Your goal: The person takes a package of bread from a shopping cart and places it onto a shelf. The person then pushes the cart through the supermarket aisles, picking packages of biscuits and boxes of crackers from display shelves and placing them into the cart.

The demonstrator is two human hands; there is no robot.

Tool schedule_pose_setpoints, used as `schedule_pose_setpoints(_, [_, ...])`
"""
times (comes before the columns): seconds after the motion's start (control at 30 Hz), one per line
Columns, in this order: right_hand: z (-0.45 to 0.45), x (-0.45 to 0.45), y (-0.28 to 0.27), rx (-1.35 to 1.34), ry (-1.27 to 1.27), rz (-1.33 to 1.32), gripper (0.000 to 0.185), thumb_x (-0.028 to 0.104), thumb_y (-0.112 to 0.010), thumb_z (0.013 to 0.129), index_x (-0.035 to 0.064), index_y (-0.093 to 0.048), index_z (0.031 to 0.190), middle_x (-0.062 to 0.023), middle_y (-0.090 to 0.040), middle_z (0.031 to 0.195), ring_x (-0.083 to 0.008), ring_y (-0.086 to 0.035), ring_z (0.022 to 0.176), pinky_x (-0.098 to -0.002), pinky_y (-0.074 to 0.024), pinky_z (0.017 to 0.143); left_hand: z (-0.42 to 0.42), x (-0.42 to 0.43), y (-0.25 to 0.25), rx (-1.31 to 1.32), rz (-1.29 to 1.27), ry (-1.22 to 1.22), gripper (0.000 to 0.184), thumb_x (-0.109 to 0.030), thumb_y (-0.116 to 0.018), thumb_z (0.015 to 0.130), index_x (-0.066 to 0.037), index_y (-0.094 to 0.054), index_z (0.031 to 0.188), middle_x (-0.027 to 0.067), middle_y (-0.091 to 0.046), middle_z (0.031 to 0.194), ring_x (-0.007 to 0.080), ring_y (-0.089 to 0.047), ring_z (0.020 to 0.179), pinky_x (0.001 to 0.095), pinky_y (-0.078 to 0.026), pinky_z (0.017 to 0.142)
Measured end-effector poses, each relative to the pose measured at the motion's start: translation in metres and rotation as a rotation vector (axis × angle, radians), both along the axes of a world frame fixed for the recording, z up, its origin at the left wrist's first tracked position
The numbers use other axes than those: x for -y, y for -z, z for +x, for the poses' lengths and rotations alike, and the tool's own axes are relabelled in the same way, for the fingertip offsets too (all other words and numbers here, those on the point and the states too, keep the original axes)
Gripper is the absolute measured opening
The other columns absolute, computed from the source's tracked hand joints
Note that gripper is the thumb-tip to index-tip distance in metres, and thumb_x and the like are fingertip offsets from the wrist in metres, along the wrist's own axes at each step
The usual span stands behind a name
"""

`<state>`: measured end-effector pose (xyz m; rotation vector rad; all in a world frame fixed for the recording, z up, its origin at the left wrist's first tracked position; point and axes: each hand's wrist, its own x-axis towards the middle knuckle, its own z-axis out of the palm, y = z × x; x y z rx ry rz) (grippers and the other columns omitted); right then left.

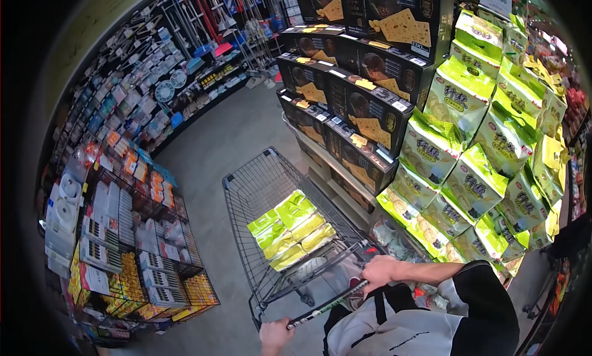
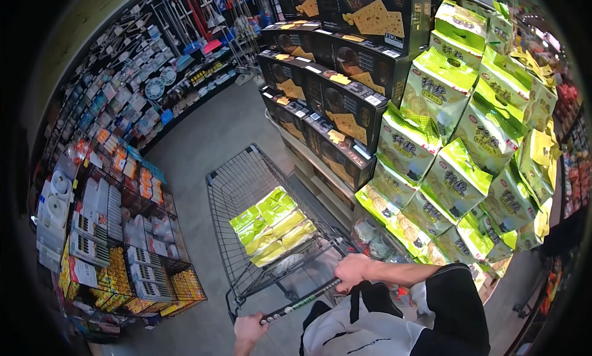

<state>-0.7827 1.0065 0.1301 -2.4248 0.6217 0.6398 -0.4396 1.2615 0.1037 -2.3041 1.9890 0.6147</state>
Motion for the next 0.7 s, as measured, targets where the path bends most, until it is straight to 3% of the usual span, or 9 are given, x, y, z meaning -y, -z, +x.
schedule_pose_setpoints(0.37, [0.051,0.080,0.002,0.015,0.000,-0.069,0.052,0.055,-0.068,0.083,0.0054,-0.078,0.094,-0.0201,-0.076,0.089,-0.0412,-0.073,0.092,-0.0513,-0.0588,0.082,0.049,0.082,0.018,0.105,-0.009,-0.045,0.020,-0.037,-0.074,0.081,-0.017,-0.071,0.083,0.0113,-0.073,0.072,0.0348,-0.073,0.069,0.0492,-0.055,0.063])
schedule_pose_setpoints(0.57, [0.066,0.104,0.014,0.042,0.000,-0.140,0.051,0.058,-0.064,0.085,0.0110,-0.078,0.096,-0.0187,-0.076,0.088,-0.0422,-0.073,0.088,-0.0522,-0.0591,0.080,0.070,0.112,0.024,0.100,0.010,-0.053,0.022,-0.041,-0.071,0.083,-0.019,-0.070,0.082,0.0101,-0.075,0.075,0.0344,-0.074,0.072,0.0485,-0.055,0.066])
schedule_pose_setpoints(0.67, [0.075,0.112,0.011,0.024,0.015,-0.137,0.052,0.061,-0.064,0.086,0.0110,-0.077,0.097,-0.0177,-0.076,0.088,-0.0423,-0.073,0.087,-0.0527,-0.0590,0.078,0.075,0.127,0.009,0.124,0.103,-0.027,0.020,-0.035,-0.074,0.087,-0.015,-0.075,0.089,0.0117,-0.075,0.080,0.0320,-0.075,0.076,0.0427,-0.056,0.067])
schedule_pose_setpoints(0.7, [0.078,0.115,0.009,0.012,0.014,-0.133,0.052,0.060,-0.064,0.086,0.0110,-0.077,0.097,-0.0177,-0.076,0.088,-0.0422,-0.073,0.087,-0.0526,-0.0590,0.078,0.082,0.128,0.019,0.114,0.086,-0.038,0.021,-0.038,-0.073,0.086,-0.017,-0.075,0.089,0.0116,-0.075,0.079,0.0334,-0.075,0.077,0.0457,-0.056,0.068])
